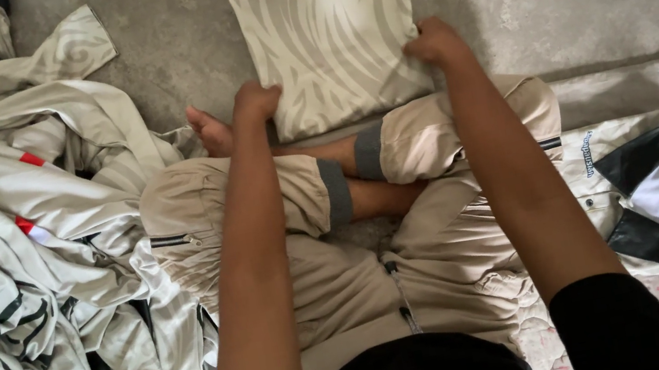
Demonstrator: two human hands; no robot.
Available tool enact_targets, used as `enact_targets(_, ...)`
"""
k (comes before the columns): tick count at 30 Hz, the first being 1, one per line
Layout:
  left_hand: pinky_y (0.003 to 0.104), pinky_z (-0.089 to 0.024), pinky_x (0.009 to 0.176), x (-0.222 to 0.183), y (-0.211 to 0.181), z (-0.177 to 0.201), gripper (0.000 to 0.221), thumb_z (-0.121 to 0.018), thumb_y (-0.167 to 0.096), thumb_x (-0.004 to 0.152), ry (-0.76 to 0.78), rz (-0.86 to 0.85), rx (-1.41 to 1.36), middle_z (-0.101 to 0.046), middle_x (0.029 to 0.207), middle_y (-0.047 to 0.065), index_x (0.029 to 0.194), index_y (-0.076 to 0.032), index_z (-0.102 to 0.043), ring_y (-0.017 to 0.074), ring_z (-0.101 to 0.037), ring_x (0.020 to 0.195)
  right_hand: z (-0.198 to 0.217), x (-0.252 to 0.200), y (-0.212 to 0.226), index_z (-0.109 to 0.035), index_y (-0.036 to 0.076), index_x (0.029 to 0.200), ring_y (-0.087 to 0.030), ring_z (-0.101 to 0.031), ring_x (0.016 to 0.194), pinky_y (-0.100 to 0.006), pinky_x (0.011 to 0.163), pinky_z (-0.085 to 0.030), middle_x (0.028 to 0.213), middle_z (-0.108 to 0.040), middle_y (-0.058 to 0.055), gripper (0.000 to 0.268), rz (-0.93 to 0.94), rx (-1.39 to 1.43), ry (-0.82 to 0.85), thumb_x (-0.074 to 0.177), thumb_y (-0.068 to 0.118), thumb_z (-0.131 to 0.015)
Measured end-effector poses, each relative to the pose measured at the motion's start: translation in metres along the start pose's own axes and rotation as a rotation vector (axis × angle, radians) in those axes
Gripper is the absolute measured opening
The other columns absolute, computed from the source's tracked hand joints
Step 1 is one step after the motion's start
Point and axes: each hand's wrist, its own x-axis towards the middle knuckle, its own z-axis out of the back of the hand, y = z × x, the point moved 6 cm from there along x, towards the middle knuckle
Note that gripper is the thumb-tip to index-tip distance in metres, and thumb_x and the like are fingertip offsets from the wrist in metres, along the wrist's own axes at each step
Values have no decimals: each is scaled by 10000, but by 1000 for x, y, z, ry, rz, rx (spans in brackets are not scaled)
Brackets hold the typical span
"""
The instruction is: Folding a pile of jerseys while sitting on the floor
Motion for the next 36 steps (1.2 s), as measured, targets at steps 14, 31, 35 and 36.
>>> enact_targets(14,313,-476,768,82,-50,63,439,-490,-447,843,-456,-499,-345,-640,964,46,1115,-110,-565,179,-634,867,34,78,41,-499,72,1238,-151,-571,944,-299,815,-483,1164,-583,-56,463,340,448,-502,857,305,-617)
enact_targets(31,267,-454,578,32,-97,83,218,-634,-274,858,-504,-492,-351,-618,815,-26,1005,-114,-616,74,-506,643,55,55,83,-650,61,999,-60,-455,683,-224,599,-412,770,-497,26,122,410,522,-427,879,61,-628)
enact_targets(35,285,-453,559,30,-97,87,294,-585,-425,829,-447,-348,-304,-593,700,-31,801,-133,-601,90,-571,624,60,50,81,-630,53,971,-128,-622,835,-252,676,-545,898,-655,-39,233,331,441,-440,826,203,-732)
enact_targets(36,285,-453,559,36,-91,85,294,-585,-425,829,-448,-347,-302,-593,700,-31,801,-133,-601,90,-571,624,60,52,78,-630,53,971,-128,-622,835,-252,676,-545,898,-655,-39,233,330,443,-438,826,203,-732)
